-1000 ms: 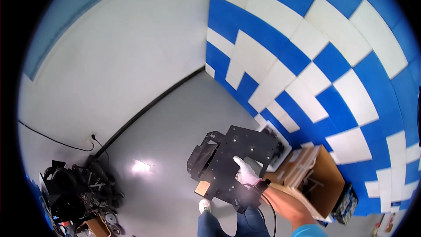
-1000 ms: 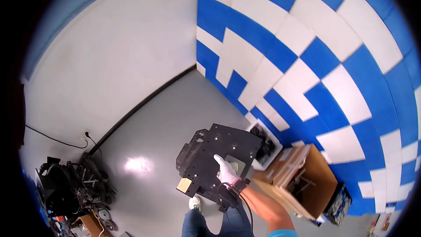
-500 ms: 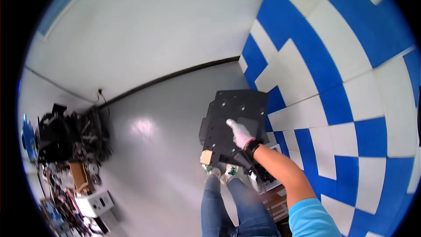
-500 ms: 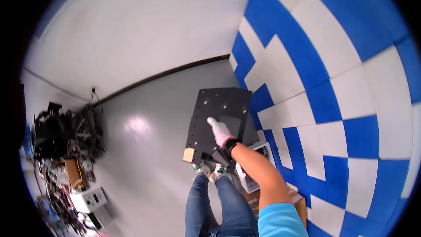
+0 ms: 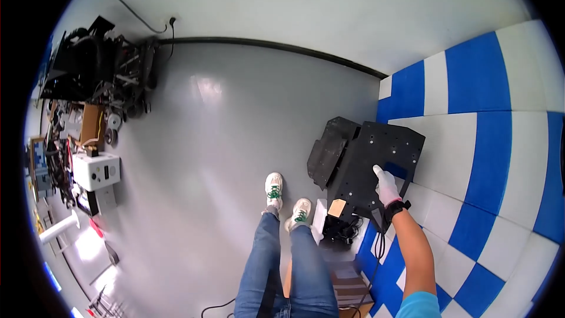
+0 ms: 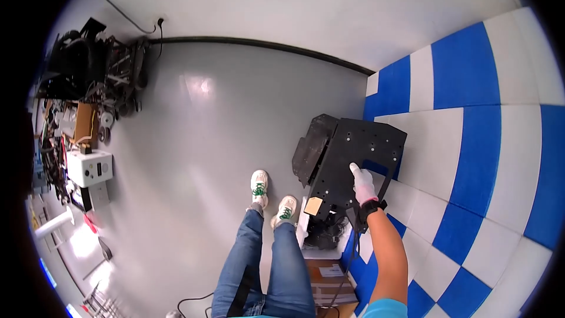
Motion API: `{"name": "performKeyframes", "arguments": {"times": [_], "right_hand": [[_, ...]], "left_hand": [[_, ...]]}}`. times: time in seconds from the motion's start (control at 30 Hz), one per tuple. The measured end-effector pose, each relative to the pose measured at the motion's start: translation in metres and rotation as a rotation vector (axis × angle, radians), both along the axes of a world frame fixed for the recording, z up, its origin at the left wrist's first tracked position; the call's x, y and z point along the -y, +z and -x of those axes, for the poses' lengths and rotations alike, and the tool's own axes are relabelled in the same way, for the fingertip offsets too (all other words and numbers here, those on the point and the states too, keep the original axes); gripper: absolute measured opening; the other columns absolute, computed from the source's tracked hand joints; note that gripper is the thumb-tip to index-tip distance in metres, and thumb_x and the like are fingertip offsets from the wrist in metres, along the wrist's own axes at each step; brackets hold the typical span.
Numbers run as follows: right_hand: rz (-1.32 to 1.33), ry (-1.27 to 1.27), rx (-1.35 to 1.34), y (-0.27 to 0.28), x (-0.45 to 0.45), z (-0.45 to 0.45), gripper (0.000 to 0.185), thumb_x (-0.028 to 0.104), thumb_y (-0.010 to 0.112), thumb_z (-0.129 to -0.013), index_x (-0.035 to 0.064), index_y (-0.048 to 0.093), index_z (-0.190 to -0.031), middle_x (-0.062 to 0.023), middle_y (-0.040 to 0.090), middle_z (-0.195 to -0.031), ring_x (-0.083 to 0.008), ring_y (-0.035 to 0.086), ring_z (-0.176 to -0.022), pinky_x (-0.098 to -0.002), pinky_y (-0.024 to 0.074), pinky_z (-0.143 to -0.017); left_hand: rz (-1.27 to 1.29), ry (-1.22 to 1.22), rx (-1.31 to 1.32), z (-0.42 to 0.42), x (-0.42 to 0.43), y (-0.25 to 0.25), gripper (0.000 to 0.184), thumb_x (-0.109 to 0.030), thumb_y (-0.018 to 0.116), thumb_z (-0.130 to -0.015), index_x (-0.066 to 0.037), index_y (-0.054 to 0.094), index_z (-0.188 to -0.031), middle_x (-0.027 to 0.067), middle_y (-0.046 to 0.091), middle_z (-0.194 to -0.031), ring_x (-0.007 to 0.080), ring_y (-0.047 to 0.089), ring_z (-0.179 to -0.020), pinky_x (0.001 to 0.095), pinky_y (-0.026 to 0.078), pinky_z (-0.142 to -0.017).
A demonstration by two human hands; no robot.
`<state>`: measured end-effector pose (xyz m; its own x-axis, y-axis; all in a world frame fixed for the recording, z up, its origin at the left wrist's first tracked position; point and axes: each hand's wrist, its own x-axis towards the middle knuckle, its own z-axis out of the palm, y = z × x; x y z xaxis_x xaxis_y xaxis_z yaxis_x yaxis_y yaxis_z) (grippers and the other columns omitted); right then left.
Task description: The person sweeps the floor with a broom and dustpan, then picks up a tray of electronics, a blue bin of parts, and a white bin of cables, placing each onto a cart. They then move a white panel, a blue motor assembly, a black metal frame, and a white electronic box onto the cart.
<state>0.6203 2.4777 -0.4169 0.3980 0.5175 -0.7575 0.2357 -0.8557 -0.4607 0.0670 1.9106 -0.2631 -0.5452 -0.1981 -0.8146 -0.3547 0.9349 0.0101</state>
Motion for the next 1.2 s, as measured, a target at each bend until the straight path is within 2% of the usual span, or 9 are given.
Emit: {"name": "performKeyframes", "arguments": {"times": [0.13, 0.23, 0.33, 0.47, 0.87, 0.93, 1.0, 1.03, 1.2], "right_hand": [[-0.017, 0.161, 0.104, 0.009, 0.005, -0.008, 0.041, 0.038, 0.059, -0.075, -0.0014, 0.057, -0.085, -0.0063, 0.054, -0.07, -0.0173, 0.051, -0.059, -0.0305, 0.0393, -0.055], [-0.034, 0.241, 0.221, -0.05, 0.013, -0.047, 0.044, 0.033, 0.061, -0.075, -0.0049, 0.058, -0.096, -0.0147, 0.061, -0.09, -0.024, 0.057, -0.079, -0.0331, 0.0411, -0.071], [-0.181, 0.262, 0.048, -0.041, 0.017, -0.047, 0.041, 0.031, 0.062, -0.074, -0.0045, 0.058, -0.094, -0.0156, 0.061, -0.088, -0.0245, 0.058, -0.08, -0.0332, 0.042, -0.071], [-0.101, 0.318, 0.285, -0.043, 0.02, -0.046, 0.039, 0.03, 0.065, -0.072, -0.0038, 0.058, -0.09, -0.0152, 0.062, -0.084, -0.0252, 0.058, -0.079, -0.0337, 0.0429, -0.07], [-0.057, 0.334, 0.156, -0.03, 0.031, -0.046, 0.04, 0.033, 0.063, -0.074, -0.0045, 0.055, -0.086, -0.0159, 0.06, -0.081, -0.026, 0.056, -0.077, -0.0332, 0.0415, -0.071], [-0.065, 0.345, 0.148, -0.037, 0.035, -0.058, 0.042, 0.036, 0.062, -0.075, -0.0047, 0.053, -0.082, -0.016, 0.057, -0.077, -0.0245, 0.054, -0.074, -0.0338, 0.0406, -0.069], [-0.078, 0.392, 0.197, -0.053, 0.042, -0.073, 0.043, 0.036, 0.062, -0.075, -0.0047, 0.053, -0.084, -0.0173, 0.058, -0.08, -0.0266, 0.055, -0.078, -0.0342, 0.0408, -0.072], [-0.084, 0.415, 0.221, -0.054, 0.043, -0.075, 0.043, 0.036, 0.062, -0.074, -0.0047, 0.053, -0.085, -0.018, 0.058, -0.082, -0.0277, 0.055, -0.08, -0.0344, 0.0409, -0.073], [-0.032, 0.468, 0.277, -0.048, 0.045, -0.082, 0.046, 0.035, 0.063, -0.073, -0.0061, 0.053, -0.089, -0.0218, 0.058, -0.092, -0.0334, 0.054, -0.09, -0.036, 0.0404, -0.077]], "left_hand": [[-0.012, 0.071, -0.059, -0.007, -0.008, 0.004, 0.016, -0.016, 0.044, -0.078, -0.015, 0.042, -0.062, -0.0027, 0.036, -0.048, 0.0094, 0.031, -0.038, 0.0252, 0.024, -0.034], [0.001, 0.106, -0.033, -0.009, -0.01, 0.001, 0.015, -0.016, 0.044, -0.079, -0.016, 0.042, -0.064, -0.0033, 0.036, -0.05, 0.0087, 0.031, -0.039, 0.0242, 0.025, -0.034], [0.033, 0.125, -0.048, -0.022, -0.01, 0.01, 0.015, -0.016, 0.044, -0.079, -0.016, 0.042, -0.064, -0.0031, 0.037, -0.051, 0.0091, 0.032, -0.039, 0.0239, 0.026, -0.035], [0.013, 0.119, -0.057, -0.032, -0.019, 0.012, 0.017, -0.018, 0.046, -0.079, -0.017, 0.042, -0.063, -0.0036, 0.037, -0.05, 0.009, 0.031, -0.039, 0.0237, 0.026, -0.035], [0.057, 0.11, -0.145, -0.055, -0.062, 0.023, 0.018, -0.015, 0.046, -0.08, -0.017, 0.042, -0.062, -0.0062, 0.035, -0.049, 0.0072, 0.031, -0.039, 0.0229, 0.025, -0.034], [0.08, 0.079, -0.041, -0.031, -0.022, 0.013, 0.007, -0.019, 0.049, -0.08, -0.013, 0.046, -0.078, -0.0003, 0.043, -0.062, 0.0131, 0.041, -0.05, 0.0269, 0.034, -0.044], [0.183, 0.017, 0.002, -0.014, 0.009, -0.001, 0.031, -0.021, 0.05, -0.079, -0.007, 0.05, -0.107, 0.0096, 0.055, -0.086, 0.0236, 0.055, -0.073, 0.0359, 0.048, -0.062], [0.139, -0.001, -0.041, -0.016, 0.011, -0.004, 0.027, -0.021, 0.046, -0.078, -0.008, 0.051, -0.101, 0.0069, 0.052, -0.077, 0.0205, 0.051, -0.061, 0.0357, 0.046, -0.052], [0.127, -0.018, -0.031, -0.014, 0.004, -0.003, 0.028, -0.02, 0.046, -0.078, -0.007, 0.051, -0.102, 0.0071, 0.052, -0.079, 0.0204, 0.051, -0.064, 0.0355, 0.046, -0.055]]}}
